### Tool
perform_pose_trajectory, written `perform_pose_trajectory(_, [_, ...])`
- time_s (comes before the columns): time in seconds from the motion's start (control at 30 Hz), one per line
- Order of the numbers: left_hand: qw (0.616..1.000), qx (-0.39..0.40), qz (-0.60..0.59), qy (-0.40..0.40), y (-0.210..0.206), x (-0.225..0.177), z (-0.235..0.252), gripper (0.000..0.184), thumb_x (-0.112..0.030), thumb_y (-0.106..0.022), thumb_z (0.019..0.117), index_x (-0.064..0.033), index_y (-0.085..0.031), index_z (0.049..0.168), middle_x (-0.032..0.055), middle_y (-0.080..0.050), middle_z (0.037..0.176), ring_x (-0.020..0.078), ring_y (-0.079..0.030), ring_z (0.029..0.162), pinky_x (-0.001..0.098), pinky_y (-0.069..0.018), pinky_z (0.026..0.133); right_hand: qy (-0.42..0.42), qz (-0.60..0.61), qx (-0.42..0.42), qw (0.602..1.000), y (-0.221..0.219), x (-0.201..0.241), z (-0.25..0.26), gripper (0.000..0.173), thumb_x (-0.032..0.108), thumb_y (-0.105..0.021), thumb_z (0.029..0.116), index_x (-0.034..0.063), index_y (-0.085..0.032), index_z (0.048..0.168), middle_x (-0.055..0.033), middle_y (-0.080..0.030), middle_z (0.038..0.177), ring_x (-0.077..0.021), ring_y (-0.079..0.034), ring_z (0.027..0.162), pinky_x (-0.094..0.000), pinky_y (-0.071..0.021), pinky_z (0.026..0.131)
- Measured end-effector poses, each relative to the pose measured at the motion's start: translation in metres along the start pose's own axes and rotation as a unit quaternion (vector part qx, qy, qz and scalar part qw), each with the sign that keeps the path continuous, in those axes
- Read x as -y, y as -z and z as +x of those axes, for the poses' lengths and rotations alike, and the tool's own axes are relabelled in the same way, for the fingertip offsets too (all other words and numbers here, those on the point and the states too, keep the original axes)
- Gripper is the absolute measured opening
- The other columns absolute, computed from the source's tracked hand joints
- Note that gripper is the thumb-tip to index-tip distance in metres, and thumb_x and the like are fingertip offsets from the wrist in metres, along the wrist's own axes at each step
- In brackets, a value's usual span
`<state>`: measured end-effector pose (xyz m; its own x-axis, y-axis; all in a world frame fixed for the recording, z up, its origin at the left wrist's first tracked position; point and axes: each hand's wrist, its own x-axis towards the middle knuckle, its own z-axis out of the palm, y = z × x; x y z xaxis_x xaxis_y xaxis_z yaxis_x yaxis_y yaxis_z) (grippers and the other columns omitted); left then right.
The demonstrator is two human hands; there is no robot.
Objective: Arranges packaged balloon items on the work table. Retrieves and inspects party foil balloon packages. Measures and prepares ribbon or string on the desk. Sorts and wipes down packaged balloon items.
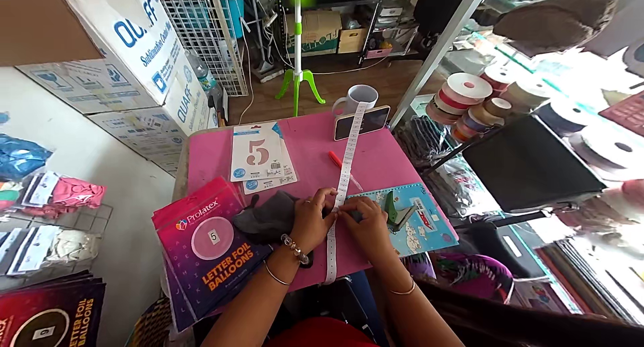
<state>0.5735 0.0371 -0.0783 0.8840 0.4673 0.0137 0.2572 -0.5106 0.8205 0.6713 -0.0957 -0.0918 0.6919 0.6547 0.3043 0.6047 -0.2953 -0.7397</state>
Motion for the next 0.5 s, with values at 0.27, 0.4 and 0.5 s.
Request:
perform_pose_trajectory(0.27, [0.996,0.055,0.064,0.034,0.007,-0.013,-0.001,0.034,-0.017,-0.062,0.0984,-0.01,-0.065,0.131,0.0087,-0.071,0.114,0.0267,-0.06,0.117,0.0551,-0.0252,0.115,0.046,-0.035,0.046,0.997,0.03,0.03,0.015,0.012,0.02,-0.072,0.0904,0.0126,-0.079,0.096,-0.0091,-0.07,0.119,-0.0336,-0.06,0.114,-0.0626,-0.0395,0.095])
perform_pose_trajectory(0.4, [0.994,0.031,0.1,0.014,0.002,-0.013,-0.004,0.039,-0.024,-0.066,0.0964,-0.0088,-0.065,0.132,0.0126,-0.065,0.133,0.0298,-0.054,0.133,0.0574,-0.0261,0.116,0.067,-0.027,0.109,0.991,0.029,0.06,0.063,0.018,0.024,-0.069,0.0959,0.0106,-0.078,0.102,-0.0107,-0.069,0.119,-0.0347,-0.058,0.117,-0.0634,-0.0389,0.097])
perform_pose_trajectory(0.5, [0.994,0.033,0.107,0.015,0.001,-0.013,-0.005,0.046,-0.03,-0.066,0.0966,-0.0091,-0.062,0.138,0.0134,-0.056,0.148,0.0291,-0.046,0.142,0.0557,-0.022,0.12,0.035,-0.05,0.236,0.97,0.004,0.072,0.108,0.017,0.02,-0.069,0.0974,0.0064,-0.076,0.105,-0.0159,-0.067,0.123,-0.0385,-0.055,0.124,-0.0651,-0.0371,0.104])
